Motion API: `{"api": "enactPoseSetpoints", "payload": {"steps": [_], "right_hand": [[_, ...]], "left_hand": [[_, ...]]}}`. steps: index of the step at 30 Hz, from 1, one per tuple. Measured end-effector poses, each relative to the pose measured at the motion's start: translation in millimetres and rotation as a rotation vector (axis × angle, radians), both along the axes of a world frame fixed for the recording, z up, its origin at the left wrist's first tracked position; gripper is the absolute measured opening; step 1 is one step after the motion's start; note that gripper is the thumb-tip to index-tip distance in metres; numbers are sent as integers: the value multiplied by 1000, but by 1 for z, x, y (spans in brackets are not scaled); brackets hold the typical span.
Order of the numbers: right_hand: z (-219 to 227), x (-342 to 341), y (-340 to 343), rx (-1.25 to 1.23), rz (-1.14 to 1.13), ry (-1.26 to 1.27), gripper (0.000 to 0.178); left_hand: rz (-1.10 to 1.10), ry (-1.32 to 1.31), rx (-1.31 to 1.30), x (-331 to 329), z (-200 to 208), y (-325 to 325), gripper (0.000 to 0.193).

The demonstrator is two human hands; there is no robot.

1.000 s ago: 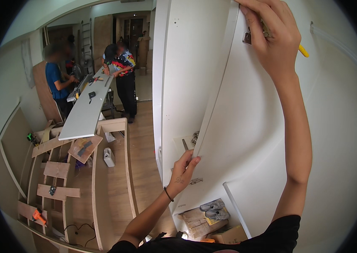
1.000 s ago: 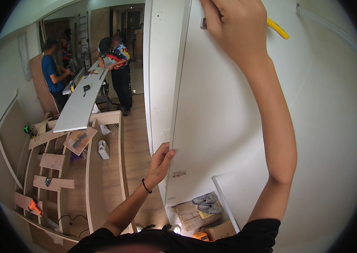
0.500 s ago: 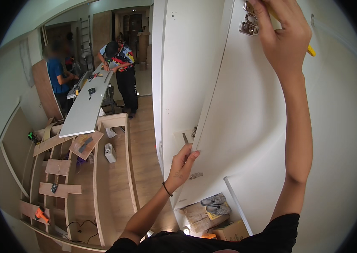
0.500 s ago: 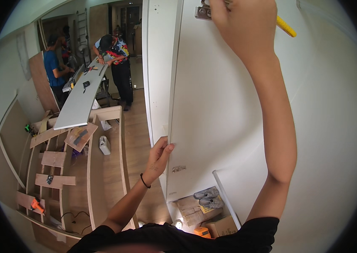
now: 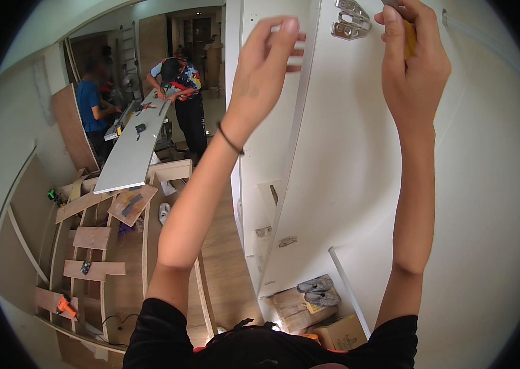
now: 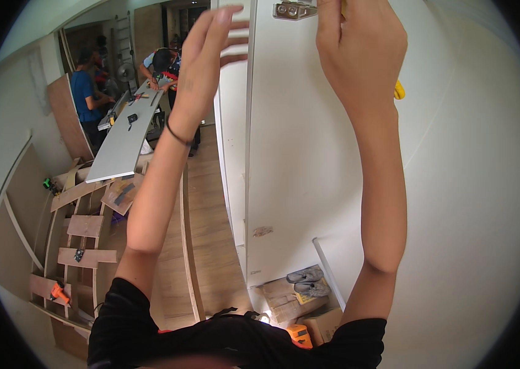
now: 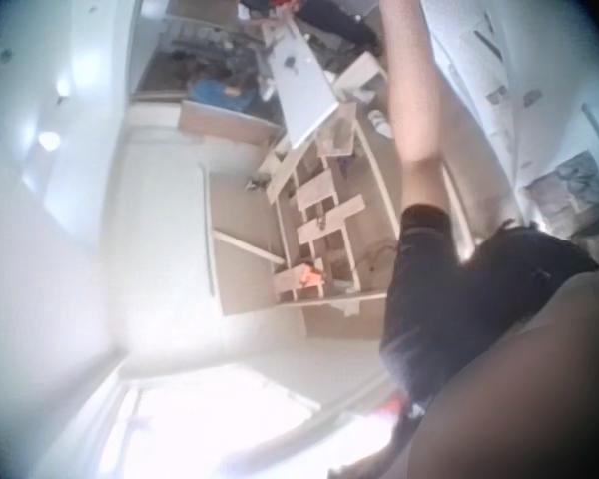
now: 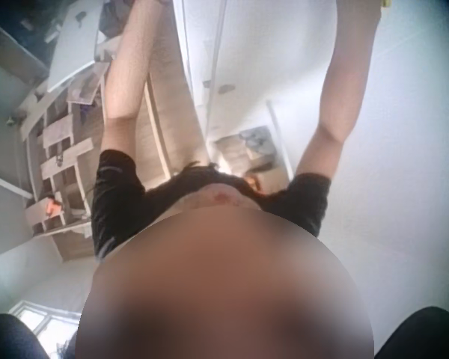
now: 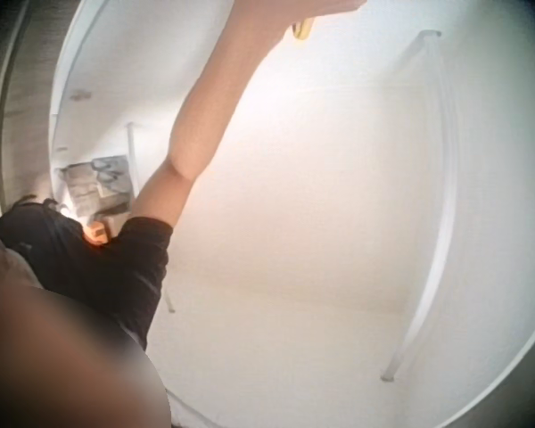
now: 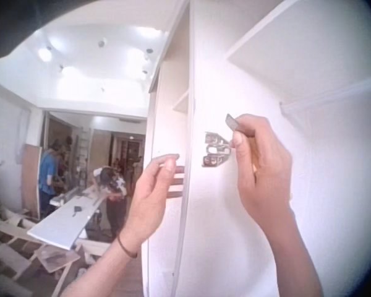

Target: The person assembles a white cabinet by positioning panels, using a utility knife to trim edges, and aligning components. Another person assists by hammering parts into place. The person also uses a drill to secure joints.

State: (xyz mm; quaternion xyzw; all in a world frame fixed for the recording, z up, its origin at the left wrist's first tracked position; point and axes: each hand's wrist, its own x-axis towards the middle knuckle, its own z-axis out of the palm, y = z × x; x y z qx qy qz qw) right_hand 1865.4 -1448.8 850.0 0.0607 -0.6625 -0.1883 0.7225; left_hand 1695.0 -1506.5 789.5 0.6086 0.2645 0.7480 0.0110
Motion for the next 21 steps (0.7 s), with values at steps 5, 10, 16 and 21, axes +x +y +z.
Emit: {"api": "enactPoseSetpoints", "payload": {"steps": [5,10,16,21], "right_hand": [[18,-4,4,88,-151,-28,16],[33,-10,16,354,-146,-131,11],[31,-21,33,412,-142,-141,10],[27,-27,40,405,-111,-120,11]], "left_hand": [[52,38,-75,11,51,4,45],[-75,-64,-86,12,32,10,46],[29,-39,-102,39,-9,20,35],[105,-67,-95,43,-26,26,42]]}}
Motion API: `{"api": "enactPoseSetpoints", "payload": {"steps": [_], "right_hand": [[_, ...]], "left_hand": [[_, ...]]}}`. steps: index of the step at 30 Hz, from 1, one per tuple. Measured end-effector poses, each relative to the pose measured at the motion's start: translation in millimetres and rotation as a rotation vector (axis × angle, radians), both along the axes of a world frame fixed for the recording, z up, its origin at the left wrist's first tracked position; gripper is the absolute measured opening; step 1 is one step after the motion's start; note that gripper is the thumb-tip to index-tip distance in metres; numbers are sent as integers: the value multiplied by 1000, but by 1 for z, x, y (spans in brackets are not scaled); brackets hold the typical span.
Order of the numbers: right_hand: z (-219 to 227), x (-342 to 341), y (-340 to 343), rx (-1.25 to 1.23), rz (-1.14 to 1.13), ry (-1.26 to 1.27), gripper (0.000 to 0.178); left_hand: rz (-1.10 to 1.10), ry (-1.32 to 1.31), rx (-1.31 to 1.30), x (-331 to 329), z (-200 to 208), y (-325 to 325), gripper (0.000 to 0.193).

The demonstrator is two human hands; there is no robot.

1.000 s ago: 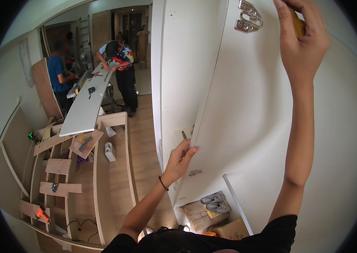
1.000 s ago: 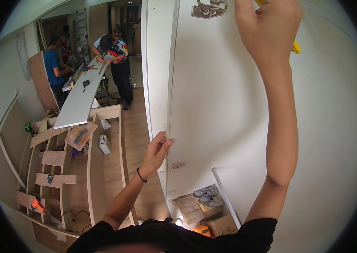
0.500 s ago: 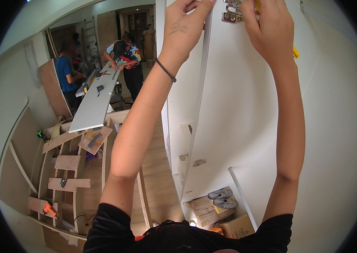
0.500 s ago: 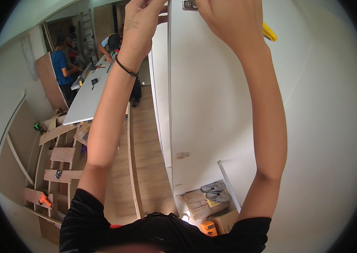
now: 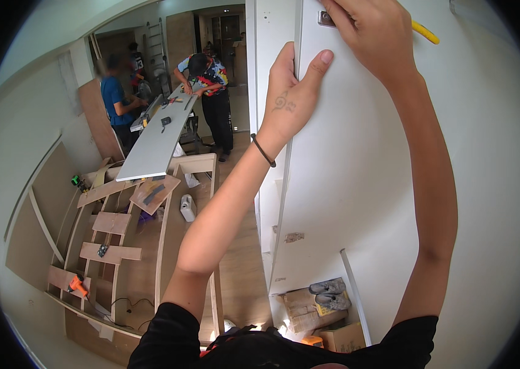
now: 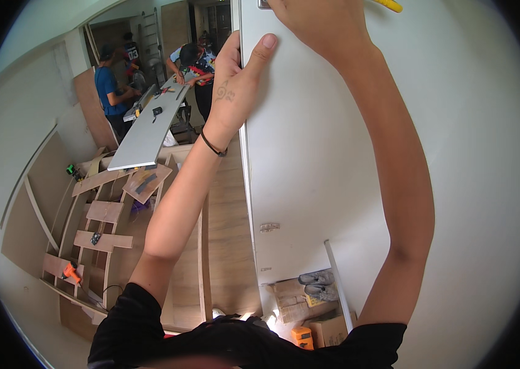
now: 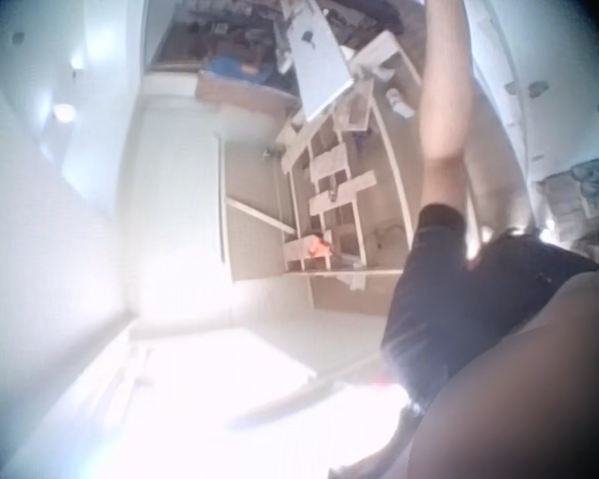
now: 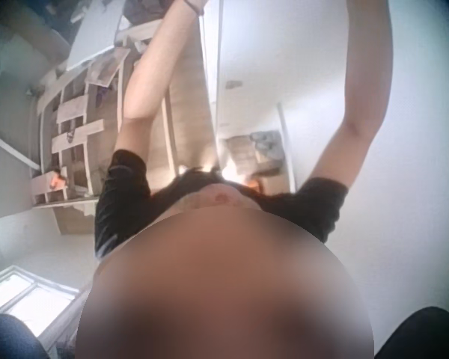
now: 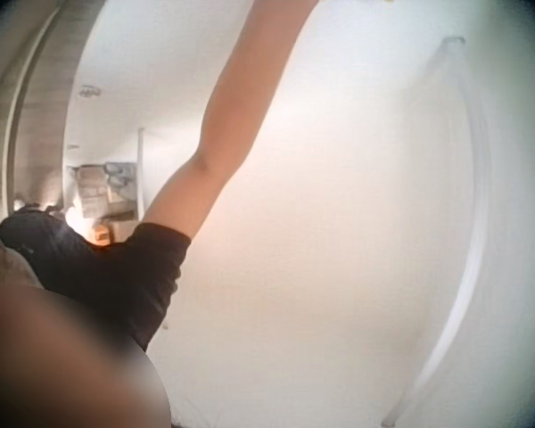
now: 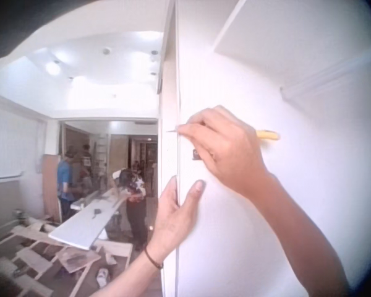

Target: The person assembles a white cabinet by positioning panels, using a utility knife to trim edges, and aligning components. Another person assists by hammering parts into place. The person also uses a drill to secure joints.

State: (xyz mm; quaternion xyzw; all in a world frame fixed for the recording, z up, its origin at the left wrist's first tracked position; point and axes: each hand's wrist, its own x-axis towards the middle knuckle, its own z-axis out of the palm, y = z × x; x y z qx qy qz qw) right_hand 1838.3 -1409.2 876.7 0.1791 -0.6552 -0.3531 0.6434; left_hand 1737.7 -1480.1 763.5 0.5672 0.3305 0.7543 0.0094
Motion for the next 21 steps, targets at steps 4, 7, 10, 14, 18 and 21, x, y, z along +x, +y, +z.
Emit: {"api": "enactPoseSetpoints", "payload": {"steps": [4,7,10,14,18,21], "right_hand": [[-2,-2,0,64,48,46,10],[-7,-1,-1,104,30,52,8],[-16,0,-4,115,13,24,7],[-19,0,-7,117,58,-21,5],[-6,-4,-7,106,123,45,4],[1,-7,-6,89,47,89,5]], "left_hand": [[2,-9,13,-1,0,2,44],[35,-1,1,0,-1,1,43],[34,-11,11,0,-2,2,43],[82,24,33,-3,-2,3,43],[40,13,47,-5,-2,5,44],[82,24,6,-6,-2,5,45]]}}
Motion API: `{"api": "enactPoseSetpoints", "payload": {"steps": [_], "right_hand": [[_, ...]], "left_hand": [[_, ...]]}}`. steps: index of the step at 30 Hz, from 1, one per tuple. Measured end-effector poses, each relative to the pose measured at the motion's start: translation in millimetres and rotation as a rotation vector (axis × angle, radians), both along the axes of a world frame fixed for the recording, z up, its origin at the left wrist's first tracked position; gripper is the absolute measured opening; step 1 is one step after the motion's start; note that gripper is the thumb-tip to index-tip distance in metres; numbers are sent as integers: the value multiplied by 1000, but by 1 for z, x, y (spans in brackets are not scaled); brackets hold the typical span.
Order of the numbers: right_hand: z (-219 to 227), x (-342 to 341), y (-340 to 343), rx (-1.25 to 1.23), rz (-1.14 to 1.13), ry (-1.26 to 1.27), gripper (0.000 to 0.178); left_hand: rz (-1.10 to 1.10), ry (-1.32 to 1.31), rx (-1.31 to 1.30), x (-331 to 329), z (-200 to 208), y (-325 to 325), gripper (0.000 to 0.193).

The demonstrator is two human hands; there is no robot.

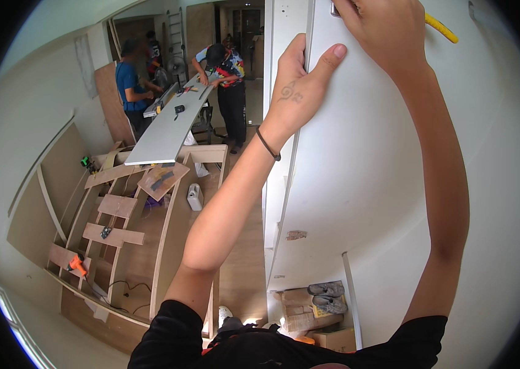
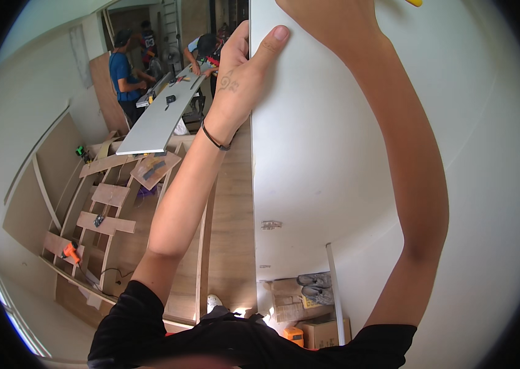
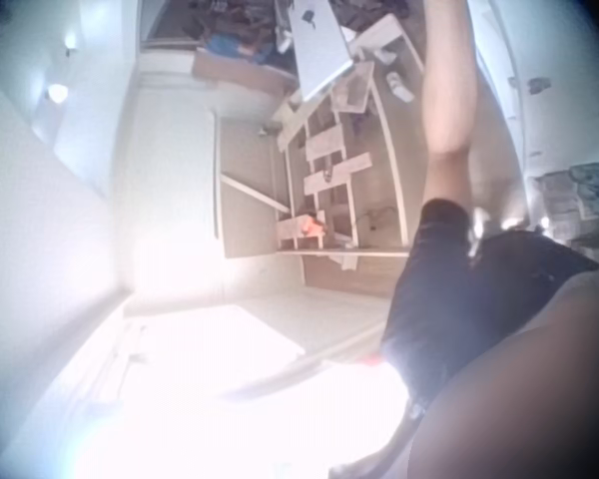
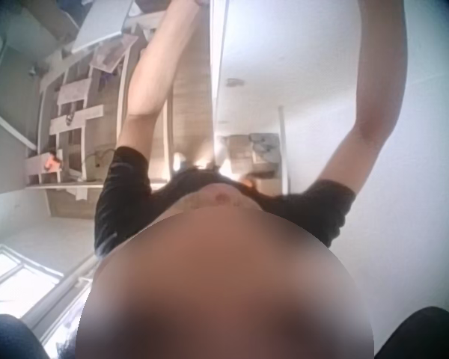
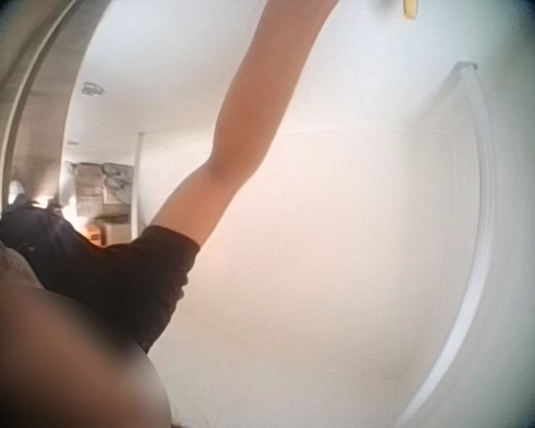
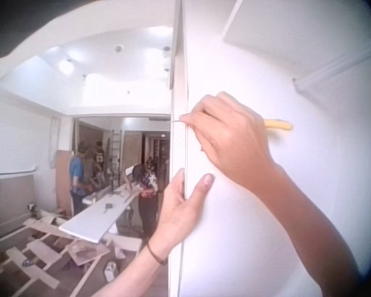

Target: The person assembles a white cabinet by positioning panels, using a utility knife to trim edges, and aligning components. Another person assists by hammering parts into place. The person also uses a drill to secure joints.

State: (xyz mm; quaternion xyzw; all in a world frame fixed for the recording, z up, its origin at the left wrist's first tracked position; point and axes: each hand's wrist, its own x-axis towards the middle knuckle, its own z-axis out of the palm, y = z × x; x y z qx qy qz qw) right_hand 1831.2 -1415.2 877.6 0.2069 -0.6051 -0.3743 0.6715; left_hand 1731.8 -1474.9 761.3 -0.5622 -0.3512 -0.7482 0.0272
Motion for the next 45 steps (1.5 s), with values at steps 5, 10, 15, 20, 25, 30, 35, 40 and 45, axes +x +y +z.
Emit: {"api": "enactPoseSetpoints", "payload": {"steps": [5,10,15,20,25,30,35,40,45], "right_hand": [[-14,7,1,47,-56,-44,8],[-21,13,0,8,-8,-144,8],[6,6,0,-38,42,4,8],[6,6,0,44,-47,-4,7],[-12,13,0,9,-56,-108,7],[2,5,3,38,1,3,7],[7,0,5,74,20,-8,8],[-8,11,5,119,-46,-32,9],[-14,9,4,55,11,-110,8]], "left_hand": [[-111,10,71,0,-2,3,45],[-53,9,8,-1,-3,2,44],[-34,-5,2,2,0,-2,43],[-94,-20,41,7,0,-2,42],[-85,-17,-30,5,-2,-4,42],[-74,-28,19,5,1,-4,43],[-62,-24,33,5,0,-3,44],[-63,-15,2,0,-2,-1,43],[-19,10,5,1,-1,-3,42]]}}
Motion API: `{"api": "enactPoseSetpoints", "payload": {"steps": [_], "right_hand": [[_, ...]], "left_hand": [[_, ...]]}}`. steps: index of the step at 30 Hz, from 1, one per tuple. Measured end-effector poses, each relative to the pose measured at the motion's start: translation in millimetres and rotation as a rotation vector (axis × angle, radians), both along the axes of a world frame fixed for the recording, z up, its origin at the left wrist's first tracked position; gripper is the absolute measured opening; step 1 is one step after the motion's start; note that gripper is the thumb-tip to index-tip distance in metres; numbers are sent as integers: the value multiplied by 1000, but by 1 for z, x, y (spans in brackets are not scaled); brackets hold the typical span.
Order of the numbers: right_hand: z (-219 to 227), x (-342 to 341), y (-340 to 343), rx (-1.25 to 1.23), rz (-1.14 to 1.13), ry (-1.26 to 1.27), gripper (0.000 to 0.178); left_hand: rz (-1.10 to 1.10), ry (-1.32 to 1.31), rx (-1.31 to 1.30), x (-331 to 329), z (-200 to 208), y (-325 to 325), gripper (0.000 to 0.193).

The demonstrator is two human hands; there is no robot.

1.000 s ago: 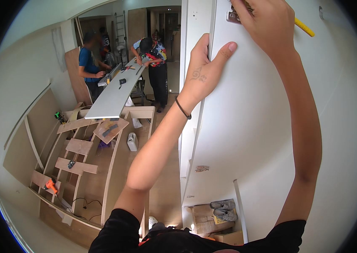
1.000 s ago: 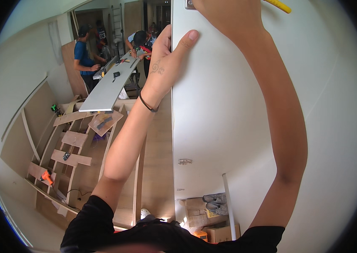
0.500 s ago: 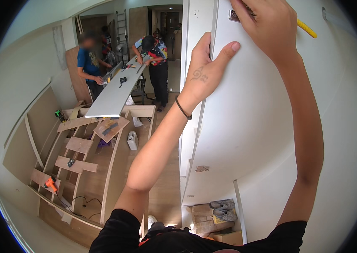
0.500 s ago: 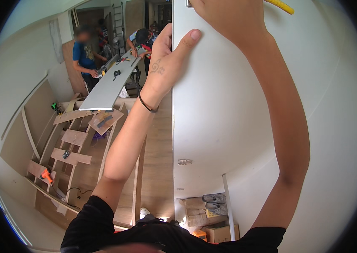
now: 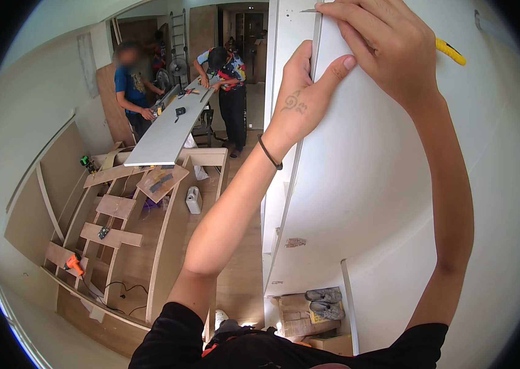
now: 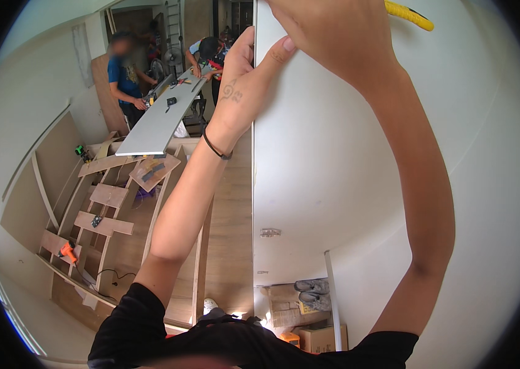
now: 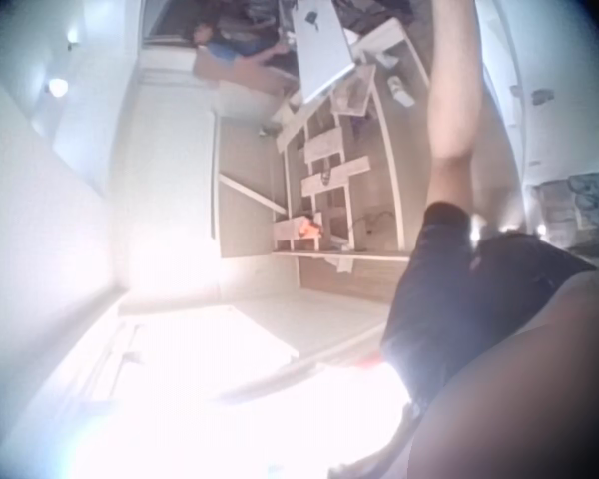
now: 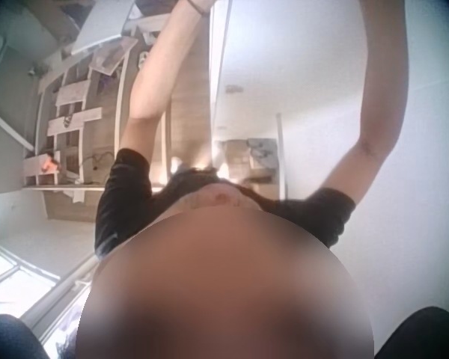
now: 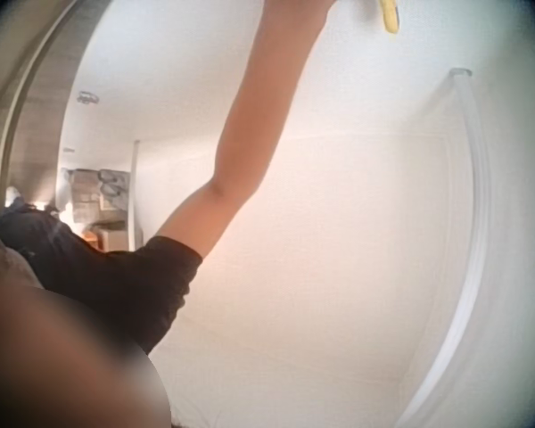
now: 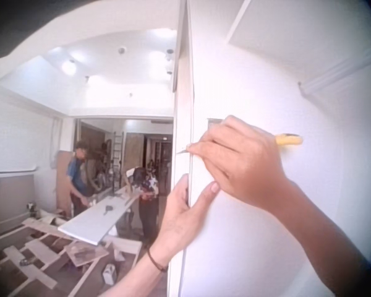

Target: The person assembles a white cabinet by positioning panels, using a utility knife to trim edges, and aligning components. Another person assists by hammering parts into place. The person also uses a drill to secure joints.

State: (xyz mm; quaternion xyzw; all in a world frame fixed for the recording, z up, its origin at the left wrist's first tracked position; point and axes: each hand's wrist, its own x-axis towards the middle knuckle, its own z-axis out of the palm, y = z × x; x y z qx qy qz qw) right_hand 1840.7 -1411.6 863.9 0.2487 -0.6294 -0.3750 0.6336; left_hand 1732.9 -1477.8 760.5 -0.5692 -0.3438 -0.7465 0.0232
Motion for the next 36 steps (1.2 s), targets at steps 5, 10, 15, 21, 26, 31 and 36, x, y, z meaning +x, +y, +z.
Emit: {"api": "enactPoseSetpoints", "payload": {"steps": [5,10,15,21,26,31,36], "right_hand": [[10,-11,-1,-11,86,157,6],[2,-5,-3,1,-5,87,4],[-12,-2,-3,-33,38,-3,4],[-20,-18,0,16,96,188,6],[-28,-23,-1,-56,-19,245,5],[-29,-22,-3,-91,-76,247,2],[-32,-25,-1,-88,-94,256,1]], "left_hand": [[-102,-65,28,6,2,1,40],[-120,12,-89,-1,-6,-7,40],[-881,-202,-134,-23,-30,-24,59],[-938,-321,-246,-31,-78,-18,59],[-851,-488,-323,-26,-109,-11,57],[-899,-524,-283,-26,-119,-6,64],[-1087,-583,-295,-34,-143,-15,74]]}}
